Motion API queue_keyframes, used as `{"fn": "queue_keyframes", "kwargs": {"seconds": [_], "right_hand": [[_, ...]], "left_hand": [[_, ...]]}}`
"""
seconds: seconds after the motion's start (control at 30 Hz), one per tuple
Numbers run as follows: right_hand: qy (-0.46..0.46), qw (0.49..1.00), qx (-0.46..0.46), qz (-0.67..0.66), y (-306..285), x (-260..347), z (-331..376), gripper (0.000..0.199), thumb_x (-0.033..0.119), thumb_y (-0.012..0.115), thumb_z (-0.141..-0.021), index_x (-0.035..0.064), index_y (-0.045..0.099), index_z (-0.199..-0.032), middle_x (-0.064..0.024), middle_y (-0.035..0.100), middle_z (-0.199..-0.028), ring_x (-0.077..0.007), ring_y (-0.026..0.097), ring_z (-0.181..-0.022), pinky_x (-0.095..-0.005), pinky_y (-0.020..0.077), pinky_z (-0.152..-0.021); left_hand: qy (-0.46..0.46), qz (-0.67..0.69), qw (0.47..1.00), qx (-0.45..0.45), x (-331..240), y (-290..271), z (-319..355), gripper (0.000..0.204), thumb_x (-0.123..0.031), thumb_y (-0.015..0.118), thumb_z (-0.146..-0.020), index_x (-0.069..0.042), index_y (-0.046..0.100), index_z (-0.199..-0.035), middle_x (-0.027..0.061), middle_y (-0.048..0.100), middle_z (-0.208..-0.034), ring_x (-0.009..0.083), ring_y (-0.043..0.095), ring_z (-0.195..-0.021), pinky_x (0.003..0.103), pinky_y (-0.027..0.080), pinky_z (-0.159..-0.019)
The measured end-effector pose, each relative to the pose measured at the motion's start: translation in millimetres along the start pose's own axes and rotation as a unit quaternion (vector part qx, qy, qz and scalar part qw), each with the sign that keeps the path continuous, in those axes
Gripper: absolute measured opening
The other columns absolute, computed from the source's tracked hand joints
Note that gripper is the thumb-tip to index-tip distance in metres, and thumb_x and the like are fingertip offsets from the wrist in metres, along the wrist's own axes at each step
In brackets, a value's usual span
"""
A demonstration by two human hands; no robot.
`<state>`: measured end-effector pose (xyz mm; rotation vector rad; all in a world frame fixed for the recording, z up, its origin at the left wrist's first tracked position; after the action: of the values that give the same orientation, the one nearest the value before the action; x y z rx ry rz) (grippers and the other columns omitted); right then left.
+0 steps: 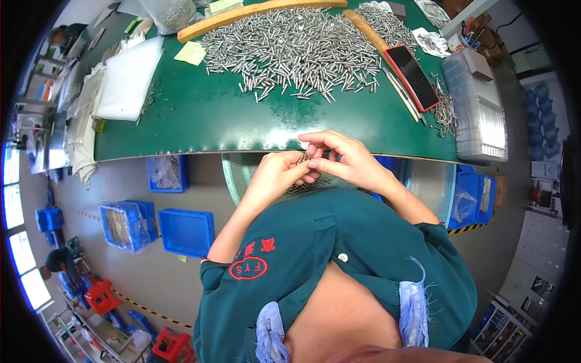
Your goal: The person is inspecting and sorting a large pile of small metal pins at an industrial workbench.
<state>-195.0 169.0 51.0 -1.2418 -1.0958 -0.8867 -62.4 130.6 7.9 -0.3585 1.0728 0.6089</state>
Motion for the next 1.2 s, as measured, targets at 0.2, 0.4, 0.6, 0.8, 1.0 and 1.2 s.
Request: {"fn": "queue_keyframes", "kwargs": {"seconds": [0.2, 0.4, 0.6, 0.8, 1.0, 1.2], "right_hand": [[-0.017, 0.999, -0.01, 0.034, 2.0, 3.3, -4.2, 0.038, 0.01, 0.064, -0.085, 0.0089, 0.058, -0.122, -0.0047, 0.059, -0.092, -0.0127, 0.058, -0.076, -0.0263, 0.0489, -0.068], [-0.013, 1.0, -0.017, -0.017, 9.4, -19.4, -7.6, 0.03, 0.016, 0.059, -0.09, 0.0074, 0.059, -0.119, -0.0013, 0.06, -0.089, -0.0099, 0.058, -0.074, -0.025, 0.0476, -0.065], [0.223, 0.865, -0.012, -0.45, 15.6, -44.4, -3.4, 0.027, 0.015, 0.057, -0.092, 0.0042, 0.059, -0.117, 0.0017, 0.059, -0.093, -0.0032, 0.047, -0.067, -0.0169, 0.0384, -0.055], [0.203, 0.911, 0.049, -0.357, 18.1, -44.1, -5.0, 0.027, 0.015, 0.058, -0.093, 0.0022, 0.058, -0.117, 0.0017, 0.059, -0.097, -0.003, 0.05, -0.072, -0.0176, 0.0409, -0.058], [0.067, 0.992, 0.023, -0.108, 3.3, -29.8, -13.0, 0.024, 0.017, 0.064, -0.089, 0.0044, 0.064, -0.109, -0.0022, 0.059, -0.094, -0.0072, 0.055, -0.079, -0.0249, 0.0468, -0.068], [0.019, 0.96, -0.144, 0.241, -38.9, -32.7, -39.0, 0.024, 0.022, 0.063, -0.085, 0.0091, 0.064, -0.105, -0.0075, 0.06, -0.087, -0.021, 0.061, -0.076, -0.034, 0.0495, -0.068]], "left_hand": [[0.029, -0.038, 0.999, -0.016, -0.4, -2.3, -2.0, 0.022, -0.017, 0.057, -0.091, 0.002, 0.066, -0.096, 0.0087, 0.071, -0.082, 0.0116, 0.068, -0.077, 0.025, 0.054, -0.065], [0.034, -0.111, 0.993, 0.0, -13.9, -0.6, 1.6, 0.02, -0.012, 0.058, -0.09, 0.004, 0.065, -0.098, 0.0097, 0.071, -0.085, 0.0127, 0.068, -0.08, 0.026, 0.053, -0.071], [0.073, -0.093, 0.993, -0.016, -21.2, -21.8, 11.4, 0.02, -0.009, 0.06, -0.089, 0.006, 0.064, -0.102, 0.0115, 0.07, -0.086, 0.0129, 0.067, -0.08, 0.025, 0.053, -0.073], [0.096, -0.117, 0.971, -0.185, -22.7, -64.4, 12.2, 0.021, -0.016, 0.056, -0.092, -0.001, 0.067, -0.103, 0.0088, 0.071, -0.081, 0.012, 0.068, -0.074, 0.025, 0.052, -0.069], [0.145, -0.208, 0.927, -0.275, -45.6, -70.4, 3.4, 0.021, -0.023, 0.058, -0.092, -0.005, 0.069, -0.094, 0.0062, 0.07, -0.079, 0.0155, 0.067, -0.068, 0.029, 0.05, -0.063], [0.251, -0.442, 0.801, -0.316, -57.2, -50.0, -36.4, 0.021, -0.019, 0.065, -0.082, -0.01, 0.065, -0.101, 0.0082, 0.06, -0.096, 0.0249, 0.059, -0.094, 0.035, 0.048, -0.079]]}}
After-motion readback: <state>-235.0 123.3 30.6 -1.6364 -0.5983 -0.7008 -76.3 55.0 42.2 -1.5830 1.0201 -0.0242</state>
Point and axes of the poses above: each hand's wrist, its own z-axis away from the middle knuckle, its own y-axis out of the palm, x = y × z, the point moved 6 cm from there along -z, towards the middle knuckle
